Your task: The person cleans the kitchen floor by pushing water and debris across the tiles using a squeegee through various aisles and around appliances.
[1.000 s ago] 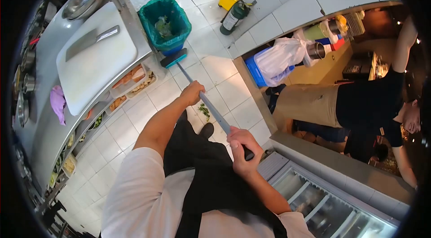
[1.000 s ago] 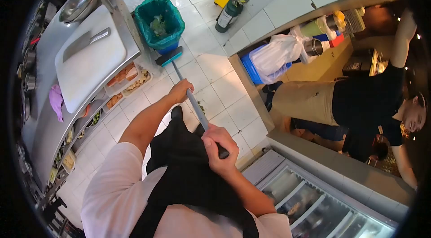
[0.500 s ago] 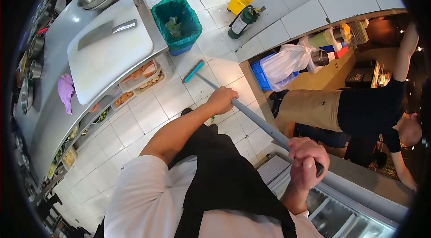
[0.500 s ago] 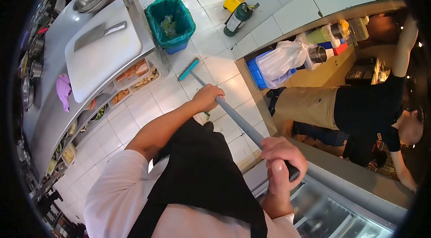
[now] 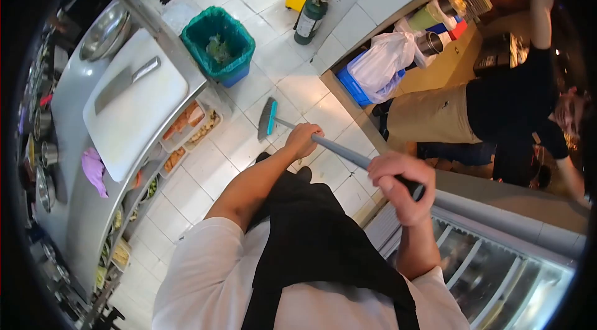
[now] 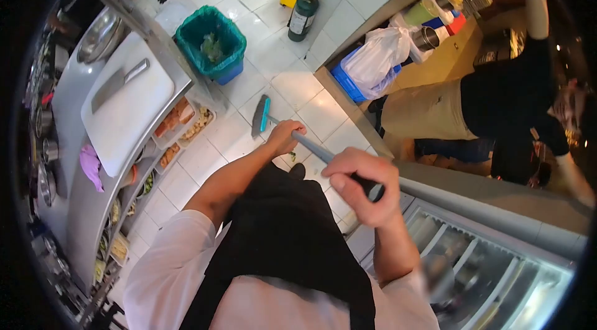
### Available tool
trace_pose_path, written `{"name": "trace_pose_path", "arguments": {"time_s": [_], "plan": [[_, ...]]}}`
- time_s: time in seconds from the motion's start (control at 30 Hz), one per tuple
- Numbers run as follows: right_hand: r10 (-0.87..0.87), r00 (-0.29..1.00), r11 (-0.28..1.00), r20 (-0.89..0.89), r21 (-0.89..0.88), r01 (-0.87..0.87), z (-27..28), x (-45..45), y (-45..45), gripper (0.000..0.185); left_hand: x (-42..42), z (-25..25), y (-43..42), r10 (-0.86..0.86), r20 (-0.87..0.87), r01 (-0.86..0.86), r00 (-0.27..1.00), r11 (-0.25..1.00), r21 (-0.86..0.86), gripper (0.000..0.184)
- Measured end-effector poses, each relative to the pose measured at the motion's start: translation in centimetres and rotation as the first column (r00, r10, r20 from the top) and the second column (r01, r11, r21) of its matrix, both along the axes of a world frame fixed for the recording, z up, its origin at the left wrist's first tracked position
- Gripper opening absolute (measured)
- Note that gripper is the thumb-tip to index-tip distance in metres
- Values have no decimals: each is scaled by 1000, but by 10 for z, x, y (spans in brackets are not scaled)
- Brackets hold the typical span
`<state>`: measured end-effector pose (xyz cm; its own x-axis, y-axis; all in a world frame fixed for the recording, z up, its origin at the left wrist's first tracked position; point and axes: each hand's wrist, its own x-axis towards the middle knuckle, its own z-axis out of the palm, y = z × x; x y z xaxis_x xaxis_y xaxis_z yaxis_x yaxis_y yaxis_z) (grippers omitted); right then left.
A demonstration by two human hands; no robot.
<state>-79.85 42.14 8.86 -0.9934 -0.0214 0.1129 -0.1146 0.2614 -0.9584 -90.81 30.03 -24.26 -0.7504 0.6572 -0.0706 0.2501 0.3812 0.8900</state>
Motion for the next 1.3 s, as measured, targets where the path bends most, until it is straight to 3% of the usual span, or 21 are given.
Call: {"name": "trace_pose_path", "arguments": {"time_s": [0.07, 0.1, 0.13, 0.2, 0.23, 0.27, 0.3, 0.33, 0.4, 0.43, 0.5, 0.57, 0.63, 0.7, 0.77, 0.93, 1.03, 1.13, 1.17, 1.23, 1.3], "plan": [[-137, 990, 989, -25, -53, 136, 0, -1, 10, 21, -13, 8, 12, 22, 24, -23, 999, 998, 51, 12], [-144, 989, 961, -16, -242, 136, -3, -5, 15, 43, -15, 14, 23, 55, 68, -62, 996, 992, 106, 12], [-149, 985, 954, -83, -274, 121, -1, -13, 22, 63, -20, 28, 28, 84, 64, -91, 994, 990, 109, 17], [-220, 970, 932, -102, -315, 178, -6, -17, 35, 69, -34, 42, 29, 128, -85, -106, 988, 968, 226, 19], [-280, 952, 936, -126, -255, 242, -33, -22, 45, 71, -47, 34, 27, 139, -209, -110, 968, 983, 147, 19], [-322, 941, 944, -107, 36, 328, -51, -23, 54, 73, -58, 52, 23, 170, -92, -178, 981, 981, -83, 24], [-340, 941, 939, -7, 58, 339, -84, -22, 58, 72, -51, 112, 17, 144, 42, -146, 989, 988, 50, 31], [-304, 948, 946, 94, 146, 289, -119, -21, 54, 68, -50, 125, 16, 132, 151, -163, 980, 962, 220, 33], [-217, 948, 955, 233, 252, 156, -168, -22, 34, 74, -43, 163, 13, 63, 345, -129, 936, 976, 173, 35], [-264, 949, 944, 170, 247, 218, -189, -18, 17, 76, -36, 179, 11, 20, 420, -109, 907, 976, 189, 34], [-496, 860, 824, 124, 379, 421, -216, -9, -7, 64, -10, 194, 16, -85, 454, -8, 887, 980, 198, 34], [-472, 843, 866, 257, 316, 388, -232, 4, 6, 46, 9, 206, 21, -154, 486, 58, 860, 976, 208, 34], [-509, 805, 841, 304, 376, 389, -251, 33, 24, 40, 22, 215, 27, -398, 442, 126, 804, 841, 527, 34], [-599, 740, 761, 305, 503, 409, -275, 75, 44, 28, 30, 234, 34, -467, 382, 199, 797, 801, 565, 36], [-694, 666, 671, 274, 580, 461, -311, 121, 71, 21, 36, 253, 46, -688, 205, 407, 696, 613, 678, 39], [-914, 336, 404, 228, 583, 705, -355, 216, 121, 21, 71, 262, 82, -663, 265, 389, 701, 666, 636, 30], [-904, 231, 414, 359, 608, 678, -351, 242, 138, 22, 99, 223, 106, -642, 428, 420, 636, 753, 506, 19], [-922, 130, 355, 364, 663, 659, -375, 264, 147, 24, 125, 199, 130, -755, 376, 643, 537, 655, 397, 13], [-918, 144, 370, 370, 667, 646, -388, 271, 149, 24, 131, 195, 138, -743, 384, 627, 548, 669, 400, 13], [-921, 156, 363, 356, 644, 673, -404, 284, 155, 26, 145, 191, 152, -835, 333, 762, 439, 542, 355, 14], [-908, 227, 409, 353, 629, 660, -407, 282, 162, 26, 155, 200, 160, -823, 294, 752, 486, 566, 337, 15]]}}
